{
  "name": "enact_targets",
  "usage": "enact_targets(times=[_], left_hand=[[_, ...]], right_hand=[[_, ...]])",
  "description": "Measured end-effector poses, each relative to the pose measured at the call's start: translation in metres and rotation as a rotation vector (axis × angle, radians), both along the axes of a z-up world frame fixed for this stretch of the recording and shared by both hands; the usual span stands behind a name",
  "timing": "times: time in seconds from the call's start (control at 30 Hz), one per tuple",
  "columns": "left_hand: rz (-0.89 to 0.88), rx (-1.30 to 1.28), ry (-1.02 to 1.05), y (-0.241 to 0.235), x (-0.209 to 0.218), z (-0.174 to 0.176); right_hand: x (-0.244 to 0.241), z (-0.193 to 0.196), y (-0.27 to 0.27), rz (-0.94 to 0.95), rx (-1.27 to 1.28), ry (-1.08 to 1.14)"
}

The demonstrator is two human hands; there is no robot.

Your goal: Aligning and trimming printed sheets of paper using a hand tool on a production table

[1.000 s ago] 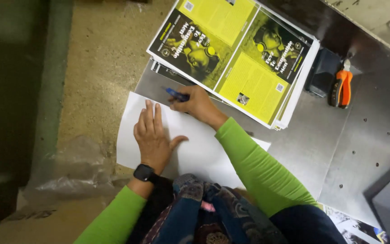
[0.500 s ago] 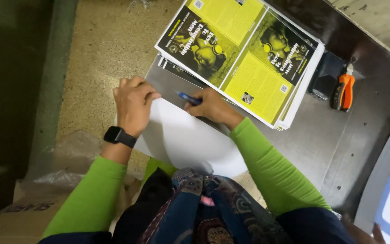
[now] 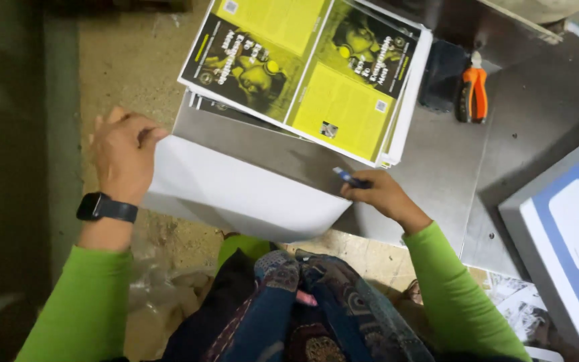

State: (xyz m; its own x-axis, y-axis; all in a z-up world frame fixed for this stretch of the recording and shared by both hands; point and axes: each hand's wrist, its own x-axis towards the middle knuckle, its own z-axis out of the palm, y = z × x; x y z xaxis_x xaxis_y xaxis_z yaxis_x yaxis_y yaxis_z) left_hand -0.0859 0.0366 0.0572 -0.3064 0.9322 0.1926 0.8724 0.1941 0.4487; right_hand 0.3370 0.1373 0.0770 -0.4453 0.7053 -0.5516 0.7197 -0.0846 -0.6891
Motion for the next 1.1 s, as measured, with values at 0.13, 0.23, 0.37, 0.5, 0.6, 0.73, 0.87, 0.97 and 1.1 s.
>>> enact_targets(times=[0.13, 0.23, 0.37, 0.5, 0.6, 0.73, 0.87, 0.97, 1.1], left_hand=[[-0.079, -0.072, -0.061, 0.006, 0.032, 0.019], [-0.159, -0.041, -0.03, 0.018, 0.064, 0.037], [-0.254, 0.019, -0.038, 0.023, 0.099, 0.065], [-0.299, 0.017, -0.022, 0.027, 0.108, 0.071], [-0.377, 0.023, -0.028, 0.039, 0.109, 0.072], [-0.392, -0.043, -0.055, 0.041, 0.107, 0.064], [-0.473, -0.049, -0.062, 0.055, 0.094, 0.058], [-0.479, -0.042, 0.034, 0.064, 0.075, 0.064], [-0.534, -0.059, -0.006, 0.066, 0.065, 0.072]], right_hand=[[-0.009, 0.024, -0.01, -0.063, 0.077, 0.134], [-0.041, 0.036, -0.015, -0.042, 0.151, 0.273], [-0.073, 0.03, -0.022, -0.134, 0.124, 0.493], [-0.061, 0.007, -0.027, -0.203, 0.144, 0.486], [-0.043, 0.014, -0.04, -0.284, 0.141, 0.404], [-0.026, 0.017, -0.055, -0.303, 0.143, 0.358], [-0.005, 0.013, -0.072, -0.378, 0.193, 0.316], [0.01, 0.017, -0.091, -0.432, 0.178, 0.191], [0.016, 0.002, -0.106, -0.58, 0.178, 0.029]])
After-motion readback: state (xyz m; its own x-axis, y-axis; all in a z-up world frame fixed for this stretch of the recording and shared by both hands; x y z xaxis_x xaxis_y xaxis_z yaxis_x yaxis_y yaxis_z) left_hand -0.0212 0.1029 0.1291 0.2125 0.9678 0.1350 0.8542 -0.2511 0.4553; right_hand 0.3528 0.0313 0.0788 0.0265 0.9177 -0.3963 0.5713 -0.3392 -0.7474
